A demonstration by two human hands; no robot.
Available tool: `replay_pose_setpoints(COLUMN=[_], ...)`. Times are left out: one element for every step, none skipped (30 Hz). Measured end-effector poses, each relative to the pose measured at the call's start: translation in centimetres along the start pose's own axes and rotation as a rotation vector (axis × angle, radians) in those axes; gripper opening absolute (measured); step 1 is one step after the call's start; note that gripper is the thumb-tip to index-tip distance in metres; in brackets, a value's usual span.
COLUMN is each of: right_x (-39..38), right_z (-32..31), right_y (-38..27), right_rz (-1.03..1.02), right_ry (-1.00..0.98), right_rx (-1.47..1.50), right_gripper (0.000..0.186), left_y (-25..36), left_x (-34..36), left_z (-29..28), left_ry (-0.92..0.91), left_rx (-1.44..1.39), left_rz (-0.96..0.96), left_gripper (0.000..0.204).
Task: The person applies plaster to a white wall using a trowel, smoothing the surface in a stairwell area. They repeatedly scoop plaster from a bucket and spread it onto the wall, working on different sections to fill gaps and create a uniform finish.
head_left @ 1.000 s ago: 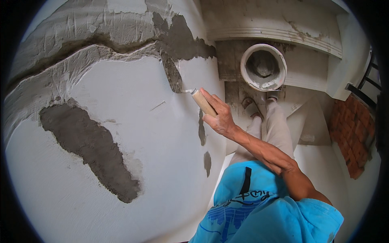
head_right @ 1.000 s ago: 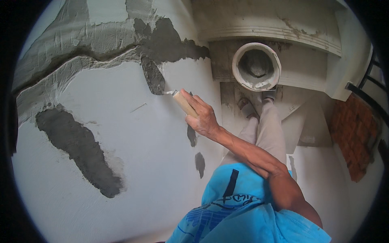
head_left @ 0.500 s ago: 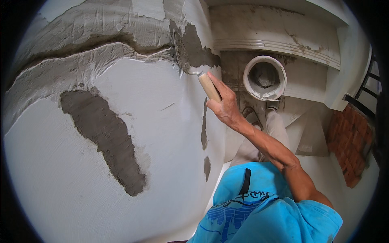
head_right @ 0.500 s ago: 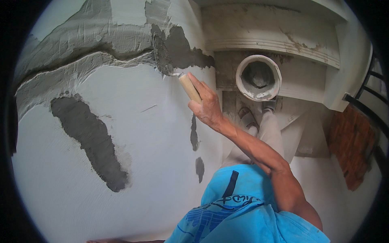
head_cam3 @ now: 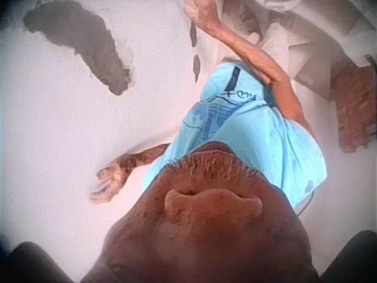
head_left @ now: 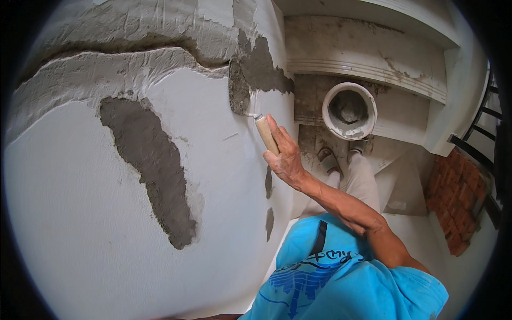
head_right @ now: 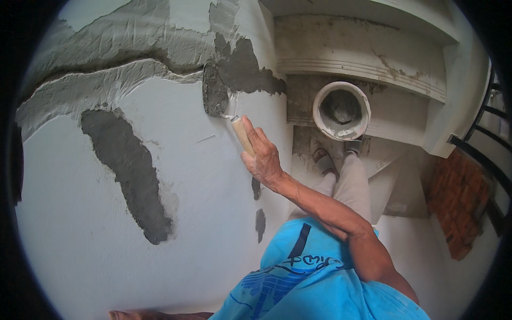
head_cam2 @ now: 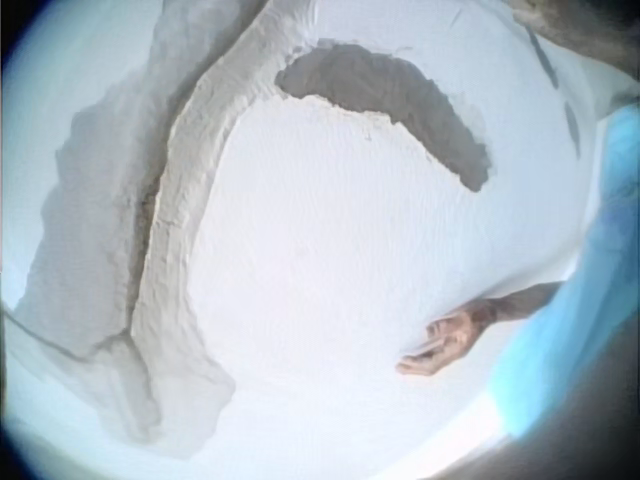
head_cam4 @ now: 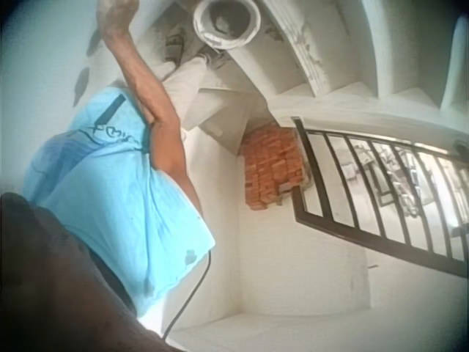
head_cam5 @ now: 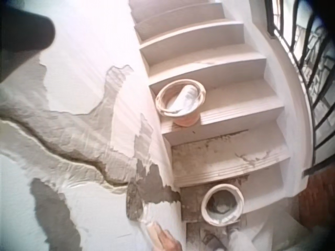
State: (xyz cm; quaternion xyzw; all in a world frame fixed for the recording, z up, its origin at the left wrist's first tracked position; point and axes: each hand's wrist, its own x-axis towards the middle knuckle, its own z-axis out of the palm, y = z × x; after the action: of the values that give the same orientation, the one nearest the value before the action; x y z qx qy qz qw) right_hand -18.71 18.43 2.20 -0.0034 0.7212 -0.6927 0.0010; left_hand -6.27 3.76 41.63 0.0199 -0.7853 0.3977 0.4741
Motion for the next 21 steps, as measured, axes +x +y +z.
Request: replay_pose_setpoints(right_x=[-0.1,-0.3,-0.7,-1.0,-1.3,-1.6,-2.1,-2.4,-2.6,-2.8,-3.0,-3.0,-2.8,-2.5,-2.6,-2.5,-2.4,-2.1,-1.5,-1.4,-1.5], right_z=[-0.2,-0.4,-0.7,-0.9,-1.2,-1.6,-2.0,-2.4,-3.2,-4.1,-4.9,-5.4,-6.2,-6.7,-7.5,-7.8,-8.3,-8.7,-9.3,-9.5,-9.7], right_y=[-0.1,-0.1,-0.2,-0.3,-0.4,-0.6,-0.8,-0.9,-0.9,-0.7,-0.6,-0.6,-1.1,-1.6,-2.4,-2.7,-2.8,-3.1,-3.7,-3.4,-2.5], right_rz=[-0.01,-0.02,-0.01,-0.001,0.008,0.015,0.022,0.029,0.02,0.005,-0.01,0.004,0.02,0.037,0.218,0.273,0.329,0.385,0.443,0.452,0.461], right_ry=[-0.006,-0.013,-0.036,-0.057,-0.078,-0.095,-0.108,-0.122,-0.122,-0.127,-0.132,-0.129,-0.121,-0.114,-0.159,-0.185,-0.211,-0.238,-0.29,-0.324,-0.358], right_rx=[-0.008,-0.017,-0.018,-0.018,-0.017,-0.014,-0.01,-0.006,-0.023,-0.042,-0.061,-0.026,0.007,0.04,0.12,0.214,0.309,0.402,0.464,0.523,0.582], right_gripper=[0.088,0.088,0.088,0.088,0.088,0.087,0.086,0.085,0.084,0.083,0.083,0.081,0.08,0.079,0.075,0.074,0.072,0.07,0.065,0.064,0.063], left_y=[0.1,0.1,0.0,-0.1,-0.3,-0.7,-1.4,-1.8,-1.6,-1.4,-1.2,-1.3,-1.3,-1.3,-1.2,-1.0,-0.9,-1.0,-1.1,-1.1,-0.9], left_x=[-0.1,-0.1,-0.2,-0.1,0.0,0.0,-0.2,-0.4,-0.4,-0.5,-0.6,-0.5,-0.4,-0.2,-0.2,-0.2,-0.2,-0.2,-0.3,-0.3,-0.2], left_z=[0.1,0.2,0.2,0.3,0.3,0.2,0.0,-0.2,-0.2,-0.2,-0.1,-0.2,-0.1,0.0,-0.1,-0.2,-0.3,-0.3,-0.3,-0.3,-0.5], left_ry=[0.016,0.032,0.034,0.039,0.043,0.033,0.024,0.015,0.023,0.031,0.038,0.043,0.05,0.056,0.047,0.04,0.033,0.041,0.05,0.059,0.049], left_rx=[-0.023,-0.046,-0.043,-0.04,-0.037,-0.009,0.018,0.045,0.025,0.009,-0.006,-0.016,-0.032,-0.048,-0.041,-0.033,-0.025,-0.036,-0.048,-0.06,-0.067], left_rz=[-0.006,-0.012,-0.005,0.004,0.013,0.027,0.042,0.057,0.036,0.01,-0.017,-0.003,0.012,0.026,0.013,0.0,-0.013,-0.013,-0.014,-0.014,-0.023], left_gripper=[0.072,0.071,0.071,0.071,0.07,0.07,0.07,0.07,0.07,0.07,0.07,0.07,0.069,0.068,0.068,0.067,0.067,0.067,0.067,0.067,0.067])
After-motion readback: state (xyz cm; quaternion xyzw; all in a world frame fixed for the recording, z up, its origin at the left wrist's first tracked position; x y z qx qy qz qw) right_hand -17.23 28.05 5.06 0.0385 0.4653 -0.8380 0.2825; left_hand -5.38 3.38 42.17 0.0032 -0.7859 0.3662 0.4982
